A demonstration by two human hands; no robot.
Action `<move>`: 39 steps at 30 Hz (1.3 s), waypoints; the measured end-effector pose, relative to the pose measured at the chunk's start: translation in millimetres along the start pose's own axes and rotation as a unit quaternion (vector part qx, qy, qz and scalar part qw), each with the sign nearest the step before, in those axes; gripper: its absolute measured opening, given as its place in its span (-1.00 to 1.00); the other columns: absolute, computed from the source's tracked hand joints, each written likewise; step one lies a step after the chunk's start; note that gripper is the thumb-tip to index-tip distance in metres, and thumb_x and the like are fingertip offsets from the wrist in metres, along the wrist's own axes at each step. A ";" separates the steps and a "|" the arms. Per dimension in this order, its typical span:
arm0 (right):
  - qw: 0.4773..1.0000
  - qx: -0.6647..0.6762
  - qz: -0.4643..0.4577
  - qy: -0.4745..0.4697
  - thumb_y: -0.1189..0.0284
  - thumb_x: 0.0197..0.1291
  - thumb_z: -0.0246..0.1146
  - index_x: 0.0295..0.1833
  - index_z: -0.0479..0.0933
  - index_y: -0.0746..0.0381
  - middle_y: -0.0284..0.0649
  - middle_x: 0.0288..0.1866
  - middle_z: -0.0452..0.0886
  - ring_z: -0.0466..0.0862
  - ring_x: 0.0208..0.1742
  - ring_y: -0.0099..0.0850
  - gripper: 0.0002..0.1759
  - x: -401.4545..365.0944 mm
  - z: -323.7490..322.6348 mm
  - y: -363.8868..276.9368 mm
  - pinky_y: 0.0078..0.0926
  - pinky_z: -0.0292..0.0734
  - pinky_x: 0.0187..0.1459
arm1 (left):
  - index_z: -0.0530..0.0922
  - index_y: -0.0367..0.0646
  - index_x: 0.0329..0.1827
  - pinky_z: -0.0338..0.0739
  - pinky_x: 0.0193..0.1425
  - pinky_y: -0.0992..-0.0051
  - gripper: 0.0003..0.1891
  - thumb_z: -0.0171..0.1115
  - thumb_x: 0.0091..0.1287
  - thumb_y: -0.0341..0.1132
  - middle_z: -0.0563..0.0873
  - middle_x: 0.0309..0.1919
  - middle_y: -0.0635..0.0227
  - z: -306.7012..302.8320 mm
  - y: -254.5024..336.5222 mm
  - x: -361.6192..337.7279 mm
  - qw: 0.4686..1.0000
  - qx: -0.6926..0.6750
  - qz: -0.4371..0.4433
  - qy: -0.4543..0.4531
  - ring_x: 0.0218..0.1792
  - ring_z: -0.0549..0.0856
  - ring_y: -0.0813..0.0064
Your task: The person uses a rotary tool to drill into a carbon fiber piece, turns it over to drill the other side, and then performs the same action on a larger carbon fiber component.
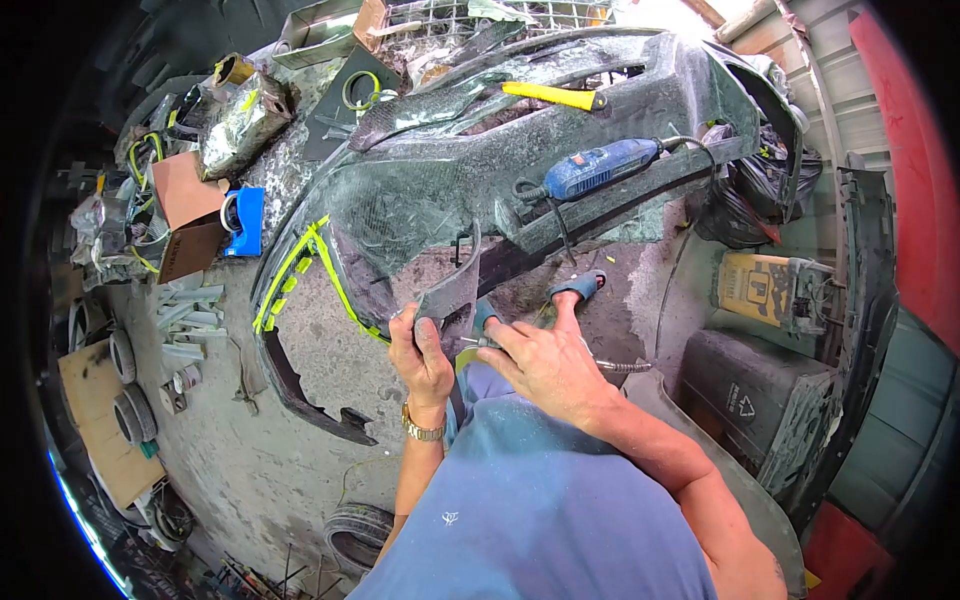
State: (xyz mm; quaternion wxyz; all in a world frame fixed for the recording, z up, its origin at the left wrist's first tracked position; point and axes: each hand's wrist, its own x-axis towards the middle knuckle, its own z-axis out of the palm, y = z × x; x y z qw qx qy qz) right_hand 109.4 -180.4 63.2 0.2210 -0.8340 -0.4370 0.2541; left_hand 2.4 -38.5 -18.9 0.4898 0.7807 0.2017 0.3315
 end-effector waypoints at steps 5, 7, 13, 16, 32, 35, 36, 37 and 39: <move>0.999 0.027 -0.006 0.022 0.19 0.36 0.17 0.05 0.54 0.21 -0.23 -0.41 0.65 0.67 -0.34 -0.24 -0.66 2.1 7.1 8.4 0.18 0.13 0.25 | 0.44 -0.36 0.10 0.54 -0.20 0.37 -0.78 0.07 0.44 -0.51 0.63 -0.16 0.05 -1.1 4.8 5.1 1.000 -0.002 -0.002 -0.005 -0.30 0.65 0.20; 0.999 0.029 -0.012 0.043 0.19 0.35 0.18 0.04 0.55 0.19 -0.22 -0.41 0.64 0.67 -0.34 -0.22 -0.67 3.4 9.8 14.9 0.14 0.19 0.24 | 0.44 -0.35 0.08 0.54 -0.19 0.37 -0.79 0.07 0.44 -0.51 0.63 -0.17 0.05 -0.7 6.5 7.0 1.000 -0.001 0.004 -0.005 -0.30 0.64 0.20; 0.996 0.067 0.053 0.036 0.21 0.30 0.23 -0.09 0.57 0.14 -0.18 -0.32 0.65 0.66 -0.28 -0.08 -0.76 6.9 4.2 17.1 -0.16 0.56 -0.13 | 0.45 -0.34 0.05 0.54 -0.19 0.36 -0.82 0.06 0.44 -0.51 0.63 -0.19 0.06 -0.4 7.9 8.2 1.000 -0.004 -0.005 -0.010 -0.30 0.64 0.19; 0.999 0.029 0.014 0.035 0.20 0.30 0.23 -0.13 0.56 0.17 -0.17 -0.30 0.65 0.67 -0.27 -0.06 -0.75 4.6 -0.2 13.2 -0.13 0.59 -0.26 | 0.45 -0.34 0.05 0.54 -0.19 0.36 -0.82 0.07 0.44 -0.50 0.63 -0.20 0.07 -0.4 7.6 8.3 1.000 0.006 -0.009 -0.008 -0.30 0.65 0.19; 1.000 0.006 0.027 0.003 0.14 0.31 0.21 0.00 0.58 0.11 -0.19 -0.31 0.67 0.64 -0.20 0.06 -0.69 2.5 -3.8 11.8 -0.11 0.62 -0.25 | 0.46 -0.33 0.06 0.56 -0.13 0.34 -0.80 0.09 0.44 -0.48 0.65 -0.13 0.04 -1.1 6.6 6.5 1.000 -0.004 -0.008 -0.013 -0.22 0.68 0.14; 0.999 0.019 0.026 0.009 0.22 0.29 0.24 -0.04 0.56 0.17 -0.14 -0.25 0.64 0.66 -0.25 -0.02 -0.73 6.4 -4.4 14.9 -0.15 0.61 -0.27 | 0.47 -0.33 0.06 0.56 -0.13 0.34 -0.81 0.09 0.44 -0.48 0.65 -0.14 0.04 -1.0 7.8 7.9 1.000 -0.002 0.001 -0.016 -0.23 0.68 0.15; 0.999 0.034 0.038 0.003 0.30 0.26 0.27 -0.07 0.55 0.23 -0.10 -0.18 0.61 0.67 -0.27 -0.05 -0.75 8.3 -5.3 16.5 -0.17 0.60 -0.28 | 0.47 -0.33 0.06 0.56 -0.13 0.34 -0.81 0.09 0.44 -0.48 0.65 -0.14 0.04 -0.7 7.9 8.4 1.000 -0.002 0.002 -0.015 -0.23 0.68 0.15; 0.999 0.034 0.037 0.003 0.30 0.26 0.27 -0.07 0.55 0.23 -0.10 -0.18 0.61 0.67 -0.27 -0.05 -0.75 10.0 -5.5 17.9 -0.17 0.60 -0.28 | 0.46 -0.33 0.06 0.56 -0.13 0.35 -0.81 0.09 0.44 -0.48 0.65 -0.15 0.04 -0.9 8.1 8.5 1.000 0.000 0.001 -0.015 -0.23 0.68 0.16; 0.997 0.052 0.061 0.003 0.15 0.32 0.21 0.01 0.60 0.10 -0.18 -0.29 0.67 0.67 -0.24 -0.04 -0.70 12.2 -5.4 20.2 -0.13 0.58 -0.14 | 0.46 -0.33 0.06 0.56 -0.14 0.35 -0.81 0.09 0.44 -0.49 0.65 -0.15 0.05 -1.4 8.8 8.8 1.000 0.002 0.001 -0.014 -0.23 0.68 0.16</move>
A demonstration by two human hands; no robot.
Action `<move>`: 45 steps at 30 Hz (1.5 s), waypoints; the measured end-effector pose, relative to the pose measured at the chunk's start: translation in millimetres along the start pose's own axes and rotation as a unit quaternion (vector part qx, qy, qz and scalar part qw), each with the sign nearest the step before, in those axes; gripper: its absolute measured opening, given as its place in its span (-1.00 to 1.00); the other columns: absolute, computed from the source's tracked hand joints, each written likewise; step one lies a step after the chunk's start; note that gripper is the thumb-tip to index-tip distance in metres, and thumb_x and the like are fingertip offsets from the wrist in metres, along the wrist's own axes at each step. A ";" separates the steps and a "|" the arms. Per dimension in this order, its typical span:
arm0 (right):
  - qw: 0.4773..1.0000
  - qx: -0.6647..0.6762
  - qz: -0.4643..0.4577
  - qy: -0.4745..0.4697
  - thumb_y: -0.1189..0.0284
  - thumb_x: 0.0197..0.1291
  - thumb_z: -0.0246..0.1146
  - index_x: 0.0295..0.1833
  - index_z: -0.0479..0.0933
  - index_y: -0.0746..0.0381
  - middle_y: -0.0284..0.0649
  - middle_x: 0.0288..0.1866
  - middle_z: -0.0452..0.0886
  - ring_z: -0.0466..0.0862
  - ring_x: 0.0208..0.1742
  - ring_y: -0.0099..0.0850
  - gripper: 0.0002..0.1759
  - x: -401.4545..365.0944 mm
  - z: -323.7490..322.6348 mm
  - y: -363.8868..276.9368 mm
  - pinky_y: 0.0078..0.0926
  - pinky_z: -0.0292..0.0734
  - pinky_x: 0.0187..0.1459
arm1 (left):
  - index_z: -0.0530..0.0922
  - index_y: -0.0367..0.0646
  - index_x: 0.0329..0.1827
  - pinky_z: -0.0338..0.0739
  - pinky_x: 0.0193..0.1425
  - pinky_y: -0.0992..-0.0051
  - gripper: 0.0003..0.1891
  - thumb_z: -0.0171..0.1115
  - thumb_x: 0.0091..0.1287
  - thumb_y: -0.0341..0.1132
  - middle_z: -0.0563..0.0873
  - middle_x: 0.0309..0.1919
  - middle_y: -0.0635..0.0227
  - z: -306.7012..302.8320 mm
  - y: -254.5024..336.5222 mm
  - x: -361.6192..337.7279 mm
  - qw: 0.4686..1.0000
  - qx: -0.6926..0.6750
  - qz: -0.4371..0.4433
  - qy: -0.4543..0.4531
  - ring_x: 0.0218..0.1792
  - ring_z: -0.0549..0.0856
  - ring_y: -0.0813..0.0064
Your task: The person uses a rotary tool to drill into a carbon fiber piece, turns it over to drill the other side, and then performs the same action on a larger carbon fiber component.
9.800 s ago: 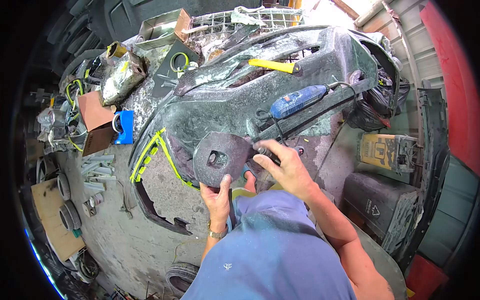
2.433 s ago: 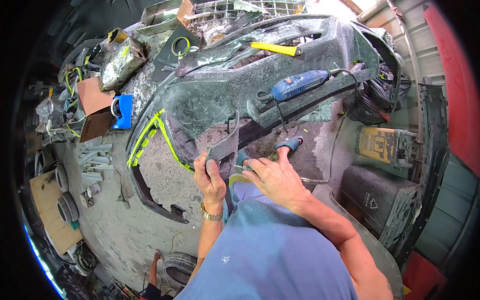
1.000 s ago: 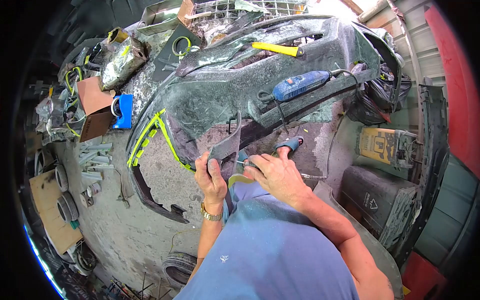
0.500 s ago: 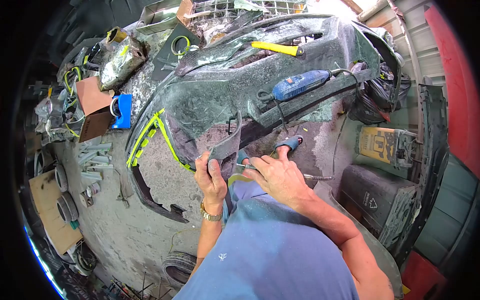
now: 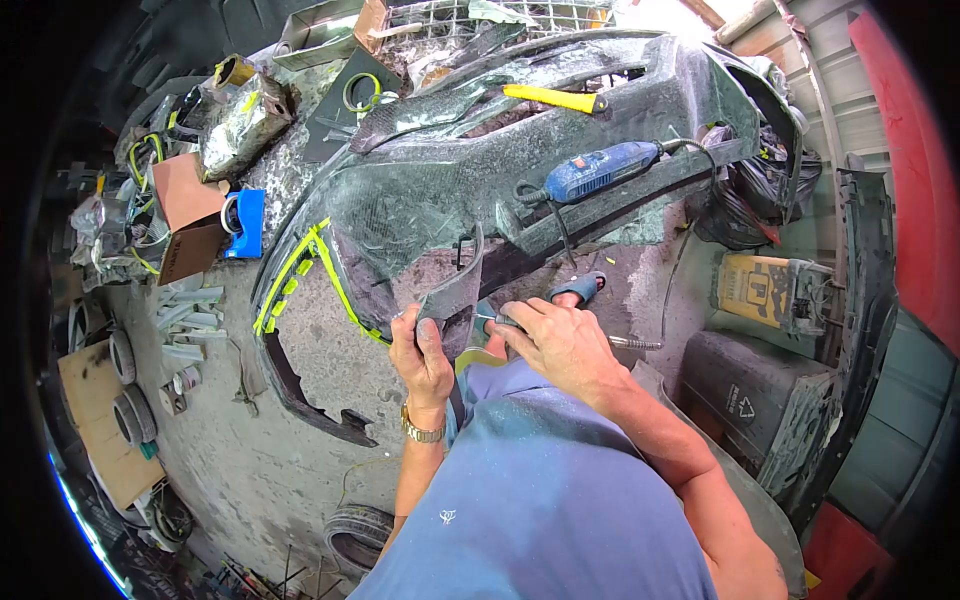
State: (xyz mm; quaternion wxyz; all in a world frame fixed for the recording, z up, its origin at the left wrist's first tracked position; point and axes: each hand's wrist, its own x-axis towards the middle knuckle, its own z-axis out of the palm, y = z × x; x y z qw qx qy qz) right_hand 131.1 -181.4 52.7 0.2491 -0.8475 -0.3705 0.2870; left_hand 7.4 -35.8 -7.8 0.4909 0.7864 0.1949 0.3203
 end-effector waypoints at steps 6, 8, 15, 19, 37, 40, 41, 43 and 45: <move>0.997 0.067 -0.021 -0.003 0.21 0.31 0.23 -0.01 0.60 0.16 -0.15 -0.17 0.68 0.66 -0.16 -0.10 -0.71 -6.1 -2.6 -6.7 -0.24 0.55 -0.09 | 0.45 -0.31 0.13 0.51 0.07 0.35 -0.75 -0.01 0.52 -0.35 0.62 -0.02 0.10 -6.5 1.8 -1.4 0.994 -0.016 -0.108 0.008 -0.03 0.64 0.27; 0.996 0.084 -0.028 0.025 0.23 0.31 0.24 0.00 0.60 0.17 -0.14 -0.15 0.68 0.66 -0.14 -0.10 -0.72 -6.0 -7.3 -0.7 -0.25 0.55 -0.09 | 0.36 -0.24 0.32 0.37 0.22 0.45 -0.63 -0.08 0.56 -0.26 0.48 0.19 0.28 -11.5 8.6 8.1 0.985 -0.079 -0.133 0.071 0.11 0.50 0.48; 0.991 0.127 -0.024 0.042 0.31 0.34 0.22 0.11 0.55 0.27 -0.02 -0.10 0.66 0.65 -0.08 -0.05 -0.67 -2.9 -16.1 12.9 -0.26 0.53 -0.07 | 0.27 -0.13 0.41 0.55 0.07 0.54 -0.55 0.05 0.50 -0.33 0.51 0.20 0.35 -50.1 -10.9 -9.8 0.847 -0.383 -0.363 0.060 0.09 0.62 0.53; 0.991 0.126 -0.019 0.027 0.37 0.34 0.20 0.13 0.53 0.26 -0.01 -0.07 0.66 0.67 -0.06 -0.05 -0.69 -6.8 -15.0 6.8 -0.27 0.54 -0.06 | 0.19 -0.05 0.44 0.61 0.02 0.53 -0.45 0.14 0.42 -0.42 0.53 0.15 0.34 -47.0 -13.0 -18.5 0.836 -0.418 -0.353 0.044 0.03 0.61 0.56; 0.986 -0.155 0.021 -0.055 0.15 0.37 0.14 -0.20 0.49 0.25 -0.12 -0.30 0.63 0.71 -0.25 -0.13 -0.65 -11.3 -8.2 -11.4 -0.19 0.64 -0.33 | 0.30 -0.19 -0.17 0.38 -0.43 0.64 -0.75 0.28 0.37 -0.49 0.55 -0.44 0.45 -8.3 7.8 -39.4 0.972 -0.030 -0.213 -0.092 -0.47 0.48 0.74; 0.983 -0.173 0.014 -0.057 0.16 0.37 0.14 -0.19 0.48 0.27 -0.12 -0.31 0.63 0.72 -0.26 -0.17 -0.65 -8.9 -6.5 -11.7 -0.23 0.65 -0.35 | 0.32 -0.20 -0.15 0.37 -0.45 0.64 -0.76 0.28 0.36 -0.49 0.55 -0.45 0.44 -4.1 6.4 -40.2 0.979 -0.035 -0.186 -0.081 -0.48 0.47 0.74; 0.983 -0.177 0.006 -0.048 0.16 0.37 0.14 -0.19 0.48 0.27 -0.13 -0.31 0.63 0.72 -0.26 -0.18 -0.65 -8.0 -5.4 -11.5 -0.25 0.65 -0.36 | 0.33 -0.21 -0.14 0.36 -0.46 0.64 -0.76 0.29 0.36 -0.48 0.54 -0.46 0.44 -3.2 5.8 -40.5 0.983 -0.027 -0.166 -0.077 -0.49 0.47 0.73; 0.983 -0.178 0.005 -0.044 0.16 0.36 0.14 -0.18 0.48 0.27 -0.13 -0.31 0.63 0.72 -0.25 -0.18 -0.66 -4.8 -5.1 -11.3 -0.26 0.66 -0.37 | 0.34 -0.22 -0.14 0.36 -0.46 0.64 -0.76 0.29 0.36 -0.49 0.54 -0.46 0.43 -1.1 4.5 -40.0 0.985 -0.018 -0.151 -0.075 -0.49 0.47 0.73; 0.983 -0.177 0.004 -0.039 0.17 0.35 0.15 -0.18 0.48 0.27 -0.14 -0.31 0.63 0.72 -0.25 -0.19 -0.66 -4.8 -3.0 -9.2 -0.28 0.66 -0.37 | 0.34 -0.23 -0.13 0.36 -0.46 0.63 -0.76 0.29 0.36 -0.49 0.53 -0.46 0.43 -0.3 5.2 -39.8 0.988 -0.009 -0.137 -0.074 -0.49 0.47 0.72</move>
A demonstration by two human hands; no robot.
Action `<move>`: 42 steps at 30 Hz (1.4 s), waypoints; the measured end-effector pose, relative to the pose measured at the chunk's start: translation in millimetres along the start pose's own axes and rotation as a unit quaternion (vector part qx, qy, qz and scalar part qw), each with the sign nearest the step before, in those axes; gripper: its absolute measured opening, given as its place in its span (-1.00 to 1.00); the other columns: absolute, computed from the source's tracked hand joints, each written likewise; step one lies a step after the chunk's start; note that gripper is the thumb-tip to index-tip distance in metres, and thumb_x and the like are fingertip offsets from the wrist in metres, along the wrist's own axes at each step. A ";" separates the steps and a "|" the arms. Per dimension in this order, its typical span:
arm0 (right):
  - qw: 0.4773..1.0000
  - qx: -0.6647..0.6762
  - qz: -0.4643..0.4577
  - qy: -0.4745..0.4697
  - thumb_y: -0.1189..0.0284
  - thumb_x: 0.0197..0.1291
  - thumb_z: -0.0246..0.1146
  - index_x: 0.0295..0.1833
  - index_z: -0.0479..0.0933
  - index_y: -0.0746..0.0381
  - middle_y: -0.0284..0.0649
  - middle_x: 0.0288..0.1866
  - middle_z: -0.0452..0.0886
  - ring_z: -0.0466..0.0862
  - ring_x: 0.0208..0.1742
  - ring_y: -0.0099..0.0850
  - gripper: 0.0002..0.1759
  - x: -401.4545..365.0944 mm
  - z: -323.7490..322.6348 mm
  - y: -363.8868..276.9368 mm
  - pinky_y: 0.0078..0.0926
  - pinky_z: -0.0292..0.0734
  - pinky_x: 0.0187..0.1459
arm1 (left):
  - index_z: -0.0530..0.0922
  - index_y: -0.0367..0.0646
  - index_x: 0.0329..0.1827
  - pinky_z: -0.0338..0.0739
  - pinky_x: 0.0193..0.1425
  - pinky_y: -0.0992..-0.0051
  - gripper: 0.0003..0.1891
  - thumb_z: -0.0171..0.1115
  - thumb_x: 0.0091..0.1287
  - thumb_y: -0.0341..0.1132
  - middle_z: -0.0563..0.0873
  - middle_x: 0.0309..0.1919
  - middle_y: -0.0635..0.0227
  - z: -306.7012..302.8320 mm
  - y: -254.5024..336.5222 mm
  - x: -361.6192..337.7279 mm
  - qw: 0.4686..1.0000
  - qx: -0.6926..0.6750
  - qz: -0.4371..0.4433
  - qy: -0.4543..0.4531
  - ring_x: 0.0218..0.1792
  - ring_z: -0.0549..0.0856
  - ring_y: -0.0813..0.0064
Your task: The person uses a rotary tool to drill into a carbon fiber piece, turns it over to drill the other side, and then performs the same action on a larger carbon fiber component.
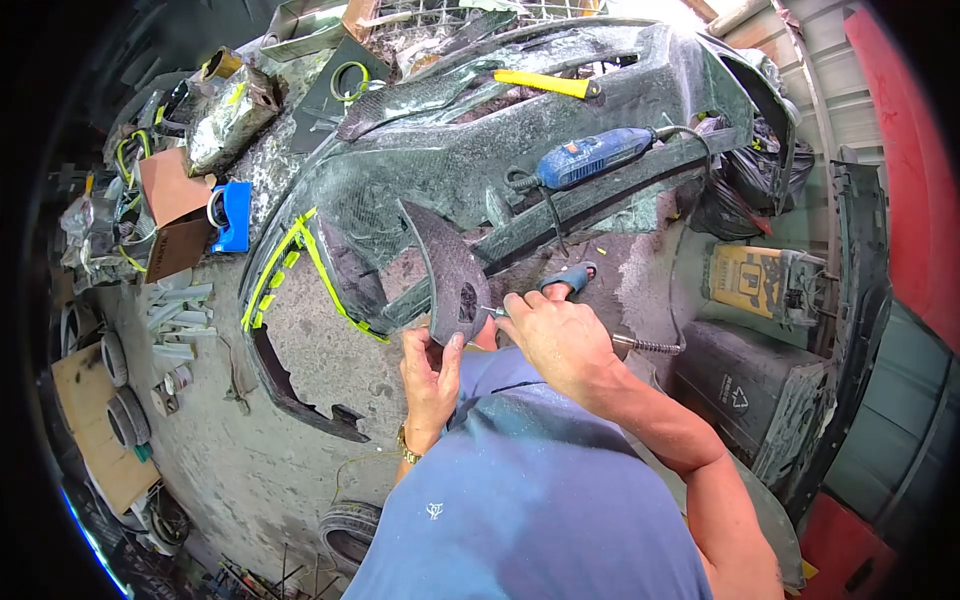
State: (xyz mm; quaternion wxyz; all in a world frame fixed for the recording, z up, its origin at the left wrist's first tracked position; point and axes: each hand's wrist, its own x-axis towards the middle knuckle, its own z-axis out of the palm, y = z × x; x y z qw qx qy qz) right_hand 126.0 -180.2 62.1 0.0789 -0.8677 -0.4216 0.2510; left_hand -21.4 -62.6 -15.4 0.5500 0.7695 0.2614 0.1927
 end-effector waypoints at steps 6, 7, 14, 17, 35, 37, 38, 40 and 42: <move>0.999 -0.009 -0.040 -0.006 0.21 0.32 0.21 0.11 0.40 0.33 -0.06 -0.22 0.67 0.71 -0.33 -0.09 -0.56 -2.7 11.4 2.4 -0.17 0.63 -0.38 | 0.35 -0.23 -0.14 0.36 -0.46 0.63 -0.77 0.29 0.35 -0.49 0.53 -0.47 0.44 -0.1 4.5 1.4 1.000 -0.028 -0.009 0.006 -0.49 0.47 0.72; 0.999 -0.005 -0.035 0.003 0.22 0.32 0.21 0.12 0.40 0.33 -0.05 -0.21 0.67 0.71 -0.33 -0.09 -0.56 -2.0 11.3 2.8 -0.18 0.63 -0.38 | 0.35 -0.23 -0.14 0.36 -0.46 0.63 -0.76 0.29 0.35 -0.49 0.53 -0.47 0.44 -0.8 2.2 0.3 1.000 -0.023 -0.011 0.003 -0.49 0.46 0.73; 1.000 0.000 -0.025 0.003 0.17 0.33 0.18 -0.19 0.53 0.28 -0.12 -0.32 0.64 0.64 -0.02 -0.04 -0.66 -3.9 7.5 1.6 -0.27 0.69 -0.34 | 0.35 -0.23 -0.14 0.36 -0.45 0.64 -0.77 0.30 0.35 -0.49 0.53 -0.47 0.44 2.3 -1.7 0.2 1.000 -0.026 -0.001 0.009 -0.50 0.45 0.74; 1.000 0.002 -0.024 0.007 0.17 0.33 0.18 -0.20 0.53 0.27 -0.12 -0.31 0.64 0.64 -0.02 0.01 -0.66 -3.2 6.5 0.4 -0.25 0.69 -0.33 | 0.36 -0.22 -0.13 0.37 -0.44 0.65 -0.77 0.30 0.35 -0.49 0.54 -0.46 0.44 1.2 8.4 4.1 1.000 -0.020 -0.005 0.008 -0.48 0.47 0.74; 1.000 0.004 -0.009 -0.010 0.17 0.35 0.15 -0.19 0.53 0.27 -0.13 -0.29 0.65 0.65 -0.04 -0.02 -0.66 -1.5 0.0 -1.4 -0.24 0.68 -0.34 | 0.36 -0.24 -0.12 0.43 -0.41 0.63 -0.77 0.29 0.35 -0.50 0.58 -0.43 0.39 1.8 4.6 2.9 1.000 -0.025 -0.018 0.003 -0.46 0.52 0.71; 1.000 0.002 -0.011 -0.009 0.17 0.35 0.16 -0.19 0.53 0.27 -0.13 -0.29 0.65 0.65 -0.03 -0.01 -0.66 -1.1 2.9 -1.2 -0.24 0.68 -0.33 | 0.36 -0.24 -0.12 0.43 -0.41 0.63 -0.77 0.29 0.35 -0.49 0.58 -0.44 0.39 1.9 8.0 4.9 0.999 -0.030 -0.015 0.004 -0.46 0.53 0.71; 1.000 0.000 -0.013 -0.008 0.17 0.35 0.16 -0.19 0.54 0.27 -0.13 -0.29 0.65 0.64 -0.03 0.01 -0.66 -0.8 4.5 -0.9 -0.23 0.69 -0.33 | 0.36 -0.24 -0.12 0.44 -0.41 0.63 -0.77 0.30 0.35 -0.49 0.58 -0.44 0.39 2.3 9.4 5.6 0.999 -0.034 -0.011 0.006 -0.46 0.53 0.71; 1.000 0.003 -0.021 0.002 0.17 0.34 0.17 -0.19 0.54 0.27 -0.12 -0.29 0.66 0.64 -0.02 0.02 -0.66 -2.0 6.7 0.3 -0.24 0.69 -0.33 | 0.36 -0.24 -0.12 0.43 -0.42 0.63 -0.77 0.30 0.35 -0.49 0.58 -0.44 0.39 3.5 8.6 5.2 0.999 -0.035 -0.012 0.008 -0.47 0.53 0.71; 1.000 0.006 -0.027 0.012 0.17 0.34 0.18 -0.19 0.55 0.28 -0.12 -0.29 0.66 0.64 -0.02 0.04 -0.65 -2.5 7.8 1.0 -0.24 0.69 -0.33 | 0.36 -0.24 -0.13 0.42 -0.42 0.63 -0.76 0.30 0.35 -0.49 0.58 -0.44 0.39 3.4 8.3 4.7 0.999 -0.037 -0.012 0.009 -0.48 0.52 0.72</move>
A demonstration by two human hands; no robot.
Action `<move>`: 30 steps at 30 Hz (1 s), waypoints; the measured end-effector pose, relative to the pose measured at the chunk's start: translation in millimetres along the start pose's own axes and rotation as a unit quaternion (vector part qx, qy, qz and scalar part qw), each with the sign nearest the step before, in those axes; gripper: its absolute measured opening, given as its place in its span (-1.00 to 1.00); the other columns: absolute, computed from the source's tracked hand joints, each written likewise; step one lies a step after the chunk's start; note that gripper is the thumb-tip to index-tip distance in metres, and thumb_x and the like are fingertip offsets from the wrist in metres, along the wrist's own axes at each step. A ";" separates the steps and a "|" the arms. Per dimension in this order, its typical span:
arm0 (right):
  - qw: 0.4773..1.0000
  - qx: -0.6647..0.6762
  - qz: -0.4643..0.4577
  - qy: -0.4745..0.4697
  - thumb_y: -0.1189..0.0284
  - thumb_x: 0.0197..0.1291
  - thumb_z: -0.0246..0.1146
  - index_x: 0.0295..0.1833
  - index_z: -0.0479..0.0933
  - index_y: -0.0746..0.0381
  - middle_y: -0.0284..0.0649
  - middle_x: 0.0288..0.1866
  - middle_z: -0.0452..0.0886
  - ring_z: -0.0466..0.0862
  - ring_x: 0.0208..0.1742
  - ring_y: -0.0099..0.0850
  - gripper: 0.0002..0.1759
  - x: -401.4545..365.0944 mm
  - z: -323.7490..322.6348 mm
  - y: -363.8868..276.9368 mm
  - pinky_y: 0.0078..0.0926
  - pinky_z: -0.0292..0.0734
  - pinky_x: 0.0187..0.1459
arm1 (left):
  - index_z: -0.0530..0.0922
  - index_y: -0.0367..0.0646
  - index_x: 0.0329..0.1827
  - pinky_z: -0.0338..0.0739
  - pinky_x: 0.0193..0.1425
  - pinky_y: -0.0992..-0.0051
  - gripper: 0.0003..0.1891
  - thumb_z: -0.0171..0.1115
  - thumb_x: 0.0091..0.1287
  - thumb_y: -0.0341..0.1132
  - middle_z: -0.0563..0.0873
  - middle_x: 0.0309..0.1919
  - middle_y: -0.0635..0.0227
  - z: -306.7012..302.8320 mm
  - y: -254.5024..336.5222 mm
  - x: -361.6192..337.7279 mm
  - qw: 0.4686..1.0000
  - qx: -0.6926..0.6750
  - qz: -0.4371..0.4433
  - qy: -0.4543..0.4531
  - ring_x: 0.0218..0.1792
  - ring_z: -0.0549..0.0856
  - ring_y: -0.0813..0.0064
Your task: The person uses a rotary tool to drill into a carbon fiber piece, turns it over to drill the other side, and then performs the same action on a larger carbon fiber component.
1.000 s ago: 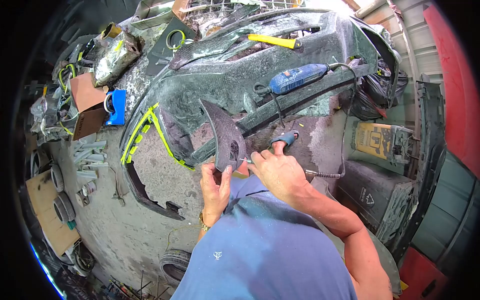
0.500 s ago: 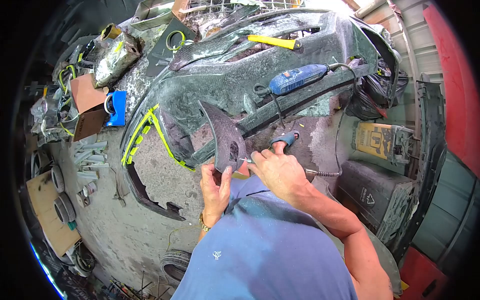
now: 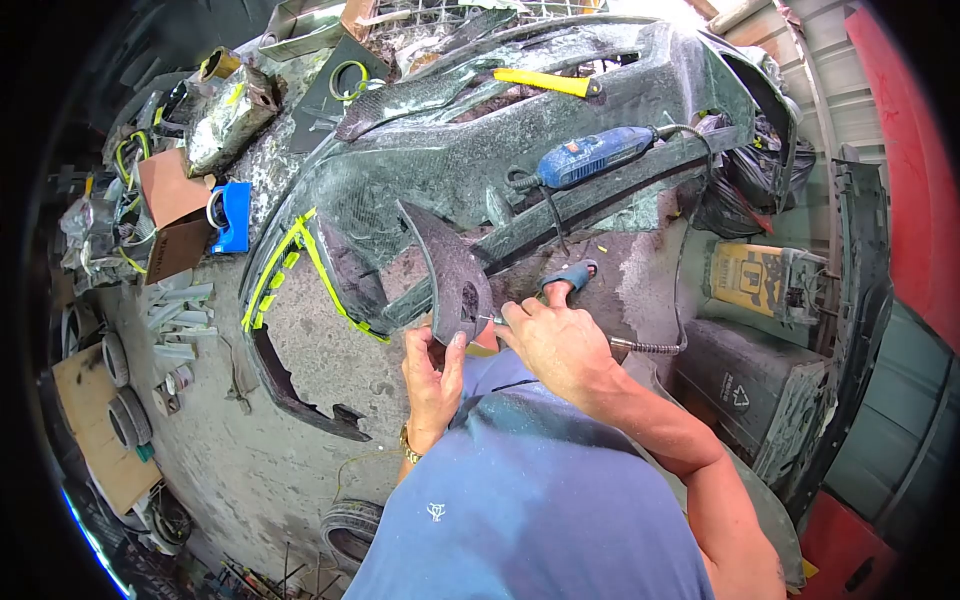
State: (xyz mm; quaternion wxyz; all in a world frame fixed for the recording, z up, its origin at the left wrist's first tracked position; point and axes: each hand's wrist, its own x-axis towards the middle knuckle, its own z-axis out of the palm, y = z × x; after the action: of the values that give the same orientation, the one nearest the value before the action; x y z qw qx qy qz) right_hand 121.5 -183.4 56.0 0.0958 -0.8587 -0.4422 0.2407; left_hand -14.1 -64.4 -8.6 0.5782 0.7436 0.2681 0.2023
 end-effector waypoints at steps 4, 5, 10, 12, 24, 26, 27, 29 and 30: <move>1.000 0.005 0.006 -0.007 0.17 0.33 0.18 -0.20 0.55 0.27 -0.11 -0.30 0.66 0.63 0.00 0.06 -0.65 0.6 0.0 0.2 -0.24 0.69 -0.33 | 0.35 -0.24 -0.13 0.40 -0.44 0.63 -0.76 0.30 0.34 -0.49 0.57 -0.45 0.40 -0.5 -1.8 -1.0 1.000 0.015 -0.002 0.000 -0.49 0.49 0.73; 1.000 0.003 0.003 -0.004 0.17 0.33 0.18 -0.21 0.55 0.27 -0.11 -0.30 0.66 0.63 0.01 0.04 -0.66 -0.1 -0.4 0.5 -0.25 0.69 -0.34 | 0.35 -0.24 -0.14 0.39 -0.45 0.63 -0.76 0.29 0.34 -0.49 0.57 -0.45 0.40 0.4 -2.3 -1.2 1.000 0.012 -0.003 0.002 -0.50 0.49 0.73; 1.000 0.002 0.013 -0.012 0.17 0.33 0.19 -0.21 0.54 0.27 -0.12 -0.31 0.65 0.63 0.00 0.04 -0.66 1.0 -1.0 -0.1 -0.25 0.69 -0.34 | 0.35 -0.23 -0.13 0.39 -0.45 0.64 -0.77 0.29 0.35 -0.50 0.57 -0.45 0.41 -0.3 -1.0 -0.6 1.000 0.009 0.000 0.000 -0.50 0.48 0.74; 1.000 -0.002 0.008 -0.006 0.17 0.33 0.19 -0.21 0.54 0.27 -0.13 -0.31 0.65 0.63 -0.01 0.03 -0.66 0.6 -0.7 0.6 -0.26 0.69 -0.35 | 0.35 -0.24 -0.13 0.39 -0.45 0.64 -0.77 0.29 0.35 -0.50 0.57 -0.45 0.41 0.3 -1.8 -1.2 1.000 0.012 -0.001 0.000 -0.49 0.48 0.74; 1.000 0.007 -0.003 0.003 0.16 0.33 0.18 -0.20 0.54 0.24 -0.14 -0.30 0.65 0.63 -0.02 0.03 -0.67 -0.2 4.3 2.6 -0.22 0.68 -0.35 | 0.36 -0.24 -0.14 0.42 -0.41 0.64 -0.78 0.29 0.35 -0.49 0.60 -0.43 0.40 -0.9 -2.3 -2.0 1.000 -0.004 -0.021 0.001 -0.46 0.52 0.74; 0.999 0.036 0.015 -0.011 0.16 0.33 0.18 -0.18 0.54 0.24 -0.14 -0.30 0.65 0.62 0.00 0.03 -0.67 1.9 4.5 3.5 -0.20 0.68 -0.34 | 0.37 -0.24 -0.14 0.41 -0.42 0.64 -0.78 0.28 0.36 -0.49 0.60 -0.45 0.41 0.3 -3.3 -1.6 1.000 -0.023 -0.006 0.012 -0.47 0.51 0.74; 0.999 0.036 0.015 -0.011 0.16 0.33 0.18 -0.18 0.54 0.24 -0.14 -0.30 0.65 0.62 0.00 0.03 -0.67 1.8 3.9 2.9 -0.20 0.68 -0.34 | 0.37 -0.24 -0.14 0.41 -0.42 0.64 -0.78 0.28 0.36 -0.49 0.60 -0.45 0.41 -0.6 -3.0 -1.3 1.000 -0.023 -0.005 0.012 -0.47 0.51 0.74; 1.000 0.015 0.004 -0.002 0.16 0.33 0.18 -0.18 0.54 0.23 -0.15 -0.30 0.64 0.62 0.00 0.00 -0.68 0.2 2.4 1.7 -0.21 0.68 -0.34 | 0.37 -0.24 -0.14 0.41 -0.43 0.63 -0.79 0.28 0.36 -0.48 0.60 -0.45 0.41 -2.6 -2.2 -1.2 1.000 0.000 -0.015 0.002 -0.48 0.50 0.74; 1.000 0.015 0.004 -0.002 0.16 0.33 0.18 -0.18 0.54 0.23 -0.15 -0.30 0.64 0.62 0.00 0.00 -0.68 0.5 2.7 2.0 -0.21 0.68 -0.34 | 0.37 -0.24 -0.14 0.41 -0.43 0.63 -0.79 0.28 0.36 -0.48 0.60 -0.45 0.41 -2.3 -2.2 -1.4 1.000 0.000 -0.015 0.002 -0.48 0.50 0.74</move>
State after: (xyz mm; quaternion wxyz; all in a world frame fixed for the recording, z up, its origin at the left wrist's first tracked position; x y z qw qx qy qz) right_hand 121.8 -184.3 52.7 0.1070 -0.8582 -0.4356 0.2497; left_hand -16.9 -63.1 -10.1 0.5808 0.7388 0.2805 0.1953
